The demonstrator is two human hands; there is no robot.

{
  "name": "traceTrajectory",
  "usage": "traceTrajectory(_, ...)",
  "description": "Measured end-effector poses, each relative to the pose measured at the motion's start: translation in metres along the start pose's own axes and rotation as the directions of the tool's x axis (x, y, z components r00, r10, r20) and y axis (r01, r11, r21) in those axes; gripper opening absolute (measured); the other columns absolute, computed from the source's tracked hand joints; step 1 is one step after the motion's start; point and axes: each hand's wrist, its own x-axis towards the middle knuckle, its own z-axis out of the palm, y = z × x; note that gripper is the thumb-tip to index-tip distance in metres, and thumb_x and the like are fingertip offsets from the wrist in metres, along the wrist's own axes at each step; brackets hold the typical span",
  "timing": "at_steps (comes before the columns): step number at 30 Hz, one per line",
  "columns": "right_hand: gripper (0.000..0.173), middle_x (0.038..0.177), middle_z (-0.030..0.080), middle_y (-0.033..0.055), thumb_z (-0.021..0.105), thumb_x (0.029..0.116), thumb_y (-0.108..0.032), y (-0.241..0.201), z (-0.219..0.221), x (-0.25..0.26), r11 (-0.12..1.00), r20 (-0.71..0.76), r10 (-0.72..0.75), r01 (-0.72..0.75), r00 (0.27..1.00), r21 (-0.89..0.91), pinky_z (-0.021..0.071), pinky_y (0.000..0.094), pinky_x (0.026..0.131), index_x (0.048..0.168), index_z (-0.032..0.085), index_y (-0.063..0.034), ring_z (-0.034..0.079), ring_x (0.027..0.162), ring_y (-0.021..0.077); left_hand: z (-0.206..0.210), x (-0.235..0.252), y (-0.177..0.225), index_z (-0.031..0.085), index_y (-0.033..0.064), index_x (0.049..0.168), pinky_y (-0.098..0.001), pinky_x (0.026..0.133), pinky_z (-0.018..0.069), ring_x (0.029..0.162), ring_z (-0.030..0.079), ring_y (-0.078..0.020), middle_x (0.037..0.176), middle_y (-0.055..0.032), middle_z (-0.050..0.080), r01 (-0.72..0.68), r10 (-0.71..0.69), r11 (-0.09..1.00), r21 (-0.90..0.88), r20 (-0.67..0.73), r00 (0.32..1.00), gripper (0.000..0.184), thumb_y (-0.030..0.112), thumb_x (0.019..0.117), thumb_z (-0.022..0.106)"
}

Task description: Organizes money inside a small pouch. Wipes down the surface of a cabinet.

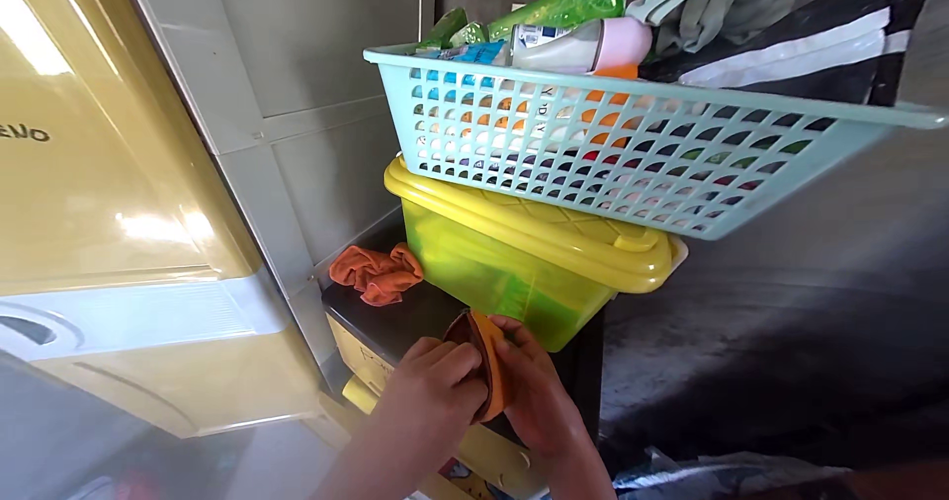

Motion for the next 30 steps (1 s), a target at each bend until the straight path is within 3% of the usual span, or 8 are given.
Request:
traceTrajectory(5, 0.045, 0.103, 0.071, 0.0138, 0.067, 0.0862, 0.001, -0.001, -0.001, 0.0, 0.999, 0.004, -0.038, 0.038, 0.999, 0.017, 0.0631, 0.0339, 0.078, 0.128, 0.052, -0.0021, 0.074, 0.087, 0.0192, -0.01, -0.01, -0.006, 0.072, 0.0154, 0.09, -0.0328, 0.106, 0.0383, 0.113, 0.061, -0.0122, 0.093, 0.0041, 0.072, 0.052, -0.042, 0.938, -0.343, 0.037, 0.998, 0.022, 0.026, 0.1018, 0.056)
traceTrajectory(10, 0.036, 0.095, 0.074, 0.0119, 0.073, 0.0796, 0.0, -0.003, -0.002, -0.001, 1.0, 0.025, -0.012, 0.012, 1.0, 0.0, 0.0639, 0.0325, 0.071, 0.115, 0.064, -0.0033, 0.074, 0.079, 0.0169, -0.004, -0.008, -0.01, 0.068, 0.0172, 0.114, -0.0204, 0.096, 0.0521, 0.113, 0.06, -0.0042, 0.112, 0.0022, 0.064, 0.211, -0.346, 0.832, -0.514, -0.182, 0.92, 0.018, 0.028, 0.1003, 0.064)
traceTrajectory(14, 0.037, 0.093, 0.074, 0.0091, 0.076, 0.0757, -0.001, -0.005, 0.0, -0.004, 0.997, 0.064, 0.022, -0.017, 0.998, -0.078, 0.0633, 0.03, 0.07, 0.111, 0.066, -0.0035, 0.073, 0.079, 0.0144, -0.002, -0.003, -0.019, 0.059, -0.0033, 0.137, -0.028, 0.1, 0.0542, 0.121, 0.063, -0.0135, 0.131, -0.0119, 0.066, 0.387, -0.475, 0.692, -0.61, 0.018, 0.88, 0.042, 0.024, 0.1057, 0.051)
traceTrajectory(17, 0.035, 0.093, 0.074, 0.008, 0.079, 0.076, -0.005, -0.003, -0.001, -0.004, 0.993, 0.099, 0.021, -0.009, 0.995, -0.12, 0.063, 0.0291, 0.071, 0.109, 0.067, -0.004, 0.073, 0.079, 0.0129, 0.004, -0.005, -0.028, 0.065, -0.0023, 0.129, -0.0265, 0.1, 0.0542, 0.115, 0.065, -0.0089, 0.124, -0.0056, 0.07, 0.45, -0.479, 0.452, -0.77, 0.216, 0.851, 0.036, 0.021, 0.1053, 0.052)
traceTrajectory(21, 0.031, 0.093, 0.074, 0.0076, 0.076, 0.0799, -0.005, -0.003, 0.001, -0.004, 0.988, 0.102, 0.016, 0.0, 0.995, -0.154, 0.0626, 0.0283, 0.073, 0.109, 0.068, -0.0034, 0.073, 0.08, 0.0126, 0.013, -0.011, -0.033, 0.074, 0.0119, 0.098, -0.0192, 0.079, 0.0576, 0.087, 0.067, -0.0012, 0.097, 0.0078, 0.071, 0.41, -0.543, 0.226, -0.883, 0.235, 0.806, 0.008, 0.015, 0.0969, 0.066)
traceTrajectory(23, 0.023, 0.09, 0.073, 0.0062, 0.071, 0.0863, -0.008, -0.004, 0.002, -0.004, 0.983, 0.088, 0.021, -0.005, 0.996, -0.185, 0.0624, 0.0272, 0.071, 0.108, 0.067, -0.0037, 0.072, 0.077, 0.0115, 0.015, -0.011, -0.033, 0.072, 0.0141, 0.089, -0.018, 0.074, 0.0573, 0.081, 0.066, -0.0002, 0.09, 0.009, 0.07, 0.369, -0.586, 0.29, -0.883, 0.141, 0.798, 0.005, 0.01, 0.0922, 0.071)
traceTrajectory(25, 0.014, 0.086, 0.072, 0.0044, 0.064, 0.0935, -0.013, -0.005, 0.003, -0.004, 0.977, 0.068, 0.009, 0.006, 0.998, -0.213, 0.062, 0.0262, 0.069, 0.105, 0.066, -0.0054, 0.072, 0.074, 0.0098, 0.016, -0.012, -0.033, 0.073, 0.0122, 0.09, -0.0154, 0.078, 0.0568, 0.087, 0.065, 0.0015, 0.092, 0.008, 0.068, 0.332, -0.561, 0.498, -0.801, -0.005, 0.828, 0.001, 0.012, 0.0913, 0.072)
traceTrajectory(30, 0.015, 0.084, 0.07, 0.008, 0.05, 0.1027, -0.015, -0.001, 0.003, -0.002, 0.994, -0.105, -0.063, 0.053, 0.992, -0.097, 0.0625, 0.0293, 0.065, 0.102, 0.061, -0.005, 0.072, 0.072, 0.0135, 0.022, -0.019, -0.032, 0.068, 0.0079, 0.093, -0.01, 0.084, 0.0511, 0.092, 0.062, 0.0004, 0.093, -0.0017, 0.062, 0.161, -0.277, 0.906, -0.392, -0.26, 0.925, 0.016, 0.022, 0.1001, 0.065)
